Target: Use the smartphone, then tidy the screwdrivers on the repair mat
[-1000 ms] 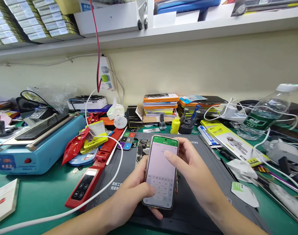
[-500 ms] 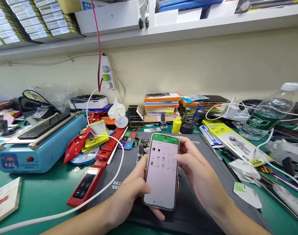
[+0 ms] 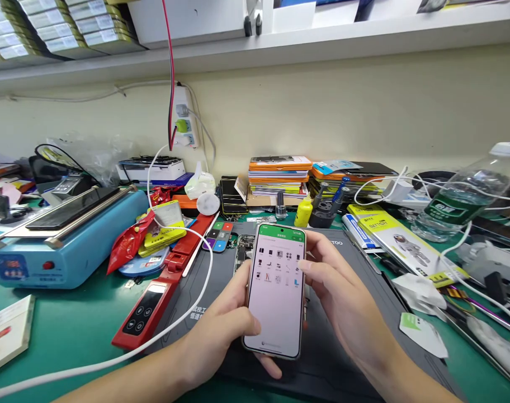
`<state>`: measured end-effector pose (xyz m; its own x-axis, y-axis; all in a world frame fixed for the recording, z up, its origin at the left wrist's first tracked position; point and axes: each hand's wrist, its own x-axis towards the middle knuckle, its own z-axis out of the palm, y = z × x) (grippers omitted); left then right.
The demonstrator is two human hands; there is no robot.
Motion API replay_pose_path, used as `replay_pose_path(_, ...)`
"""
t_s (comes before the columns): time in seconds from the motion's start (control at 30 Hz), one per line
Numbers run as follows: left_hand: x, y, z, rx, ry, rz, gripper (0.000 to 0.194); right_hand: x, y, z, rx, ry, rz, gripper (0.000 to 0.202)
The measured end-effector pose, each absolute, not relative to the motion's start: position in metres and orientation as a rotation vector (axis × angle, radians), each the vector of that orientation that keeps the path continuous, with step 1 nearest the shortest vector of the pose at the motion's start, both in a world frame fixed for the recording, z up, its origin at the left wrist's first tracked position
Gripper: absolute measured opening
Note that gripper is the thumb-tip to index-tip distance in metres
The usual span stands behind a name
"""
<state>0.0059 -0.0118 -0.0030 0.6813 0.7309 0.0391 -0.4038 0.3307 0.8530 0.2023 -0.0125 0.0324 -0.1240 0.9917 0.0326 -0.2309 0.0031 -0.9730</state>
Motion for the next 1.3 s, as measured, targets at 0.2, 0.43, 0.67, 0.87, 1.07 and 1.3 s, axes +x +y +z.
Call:
replay_pose_path(0.2, 0.008, -0.0134, 0.0044, 0.986, 0.476, 0.751, 0.091, 0.2023, -0.0119, 0.0305, -0.951, -1.145, 1.389, 0.032)
replay_pose_path(0.43, 0.0091, -0.0155, 0.0033, 1.001, 0.489, 0.754, 0.094, 0.2024, -0.0124, 0.0305, -0.929, -1.14, 1.396, 0.032)
replay_pose_path(0.67, 0.0087, -0.0154, 0.0043, 1.013, 0.5, 0.764, 0.091, 0.2026, -0.0119, 0.0305, -0.928, -1.13, 1.393, 0.033)
replay_pose_path(0.87, 0.0088, -0.015, 0.004, 1.009, 0.518, 0.774, 0.093, 0.2024, -0.0142, 0.0306, -0.896, -1.134, 1.394, 0.034)
replay_pose_path(1.07, 0.0091, -0.0156, 0.0037, 1.002, 0.518, 0.786, 0.088, 0.2043, -0.0115, 0.0274, -0.923, -1.218, 1.306, 0.031)
replay_pose_path(1.3, 0.0095, -0.0158, 0.0007, 1.018, 0.517, 0.802, 0.072, 0.2044, -0.0121, 0.0259, -0.947, -1.281, 1.264, 0.032)
